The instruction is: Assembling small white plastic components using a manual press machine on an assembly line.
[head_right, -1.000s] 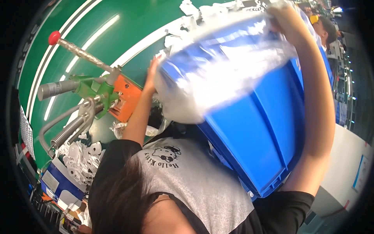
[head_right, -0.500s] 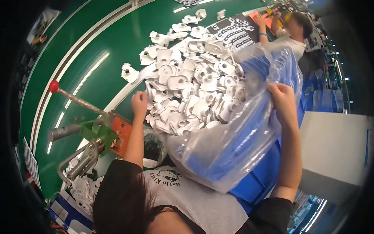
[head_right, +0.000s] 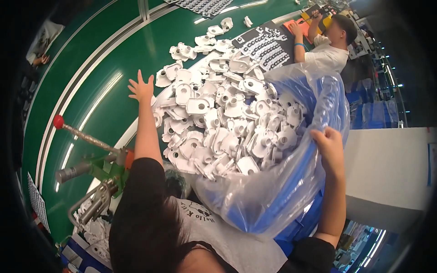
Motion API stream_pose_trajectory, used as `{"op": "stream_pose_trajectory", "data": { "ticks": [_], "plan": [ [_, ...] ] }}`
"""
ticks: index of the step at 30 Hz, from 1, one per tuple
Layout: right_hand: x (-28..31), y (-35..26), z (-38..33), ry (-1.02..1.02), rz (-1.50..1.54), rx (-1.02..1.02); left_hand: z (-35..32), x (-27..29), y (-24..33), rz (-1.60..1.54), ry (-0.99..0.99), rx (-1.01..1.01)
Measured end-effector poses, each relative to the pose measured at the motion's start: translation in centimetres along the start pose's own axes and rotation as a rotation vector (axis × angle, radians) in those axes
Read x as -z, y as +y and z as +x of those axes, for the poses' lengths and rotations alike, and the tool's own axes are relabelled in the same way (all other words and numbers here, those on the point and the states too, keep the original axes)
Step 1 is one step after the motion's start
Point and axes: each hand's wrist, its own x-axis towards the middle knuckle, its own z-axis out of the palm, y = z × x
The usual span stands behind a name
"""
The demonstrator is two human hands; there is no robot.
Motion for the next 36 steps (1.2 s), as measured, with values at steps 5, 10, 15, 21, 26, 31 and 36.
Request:
{"op": "stream_pose_trajectory", "data": {
  "ticks": [5,10,15,21,26,31,36],
  "plan": [
    [0.6,0.9,-1.7,0.084,0.153,-0.152,0.6,-2.7,0.6,0.283,-0.502,-0.12],
    [1.2,4.4,-1.5,0.112,0.122,-0.206,-5.5,-3.0,0.4,0.232,-0.664,-0.303],
    [2.6,10.1,-1.1,0.201,0.068,-0.236,-7.6,-1.3,-0.6,-0.164,-0.551,-0.387],
    [2.9,17.1,-1.9,0.25,-0.194,-0.369,5.1,-4.9,5.0,-0.161,-0.025,-0.628],
    [3.5,25.2,-2.3,0.413,-0.164,-0.41,7.8,-11.2,17.3,0.065,-0.2,-0.669],
    [2.5,31.1,-3.1,0.401,-0.005,-0.572,9.2,-19.0,25.1,0.264,-0.236,-0.783],
    [1.6,34.0,-3.2,0.538,-0.007,-0.688,10.5,-24.8,30.8,0.383,-0.252,-0.777]
  ]
}}
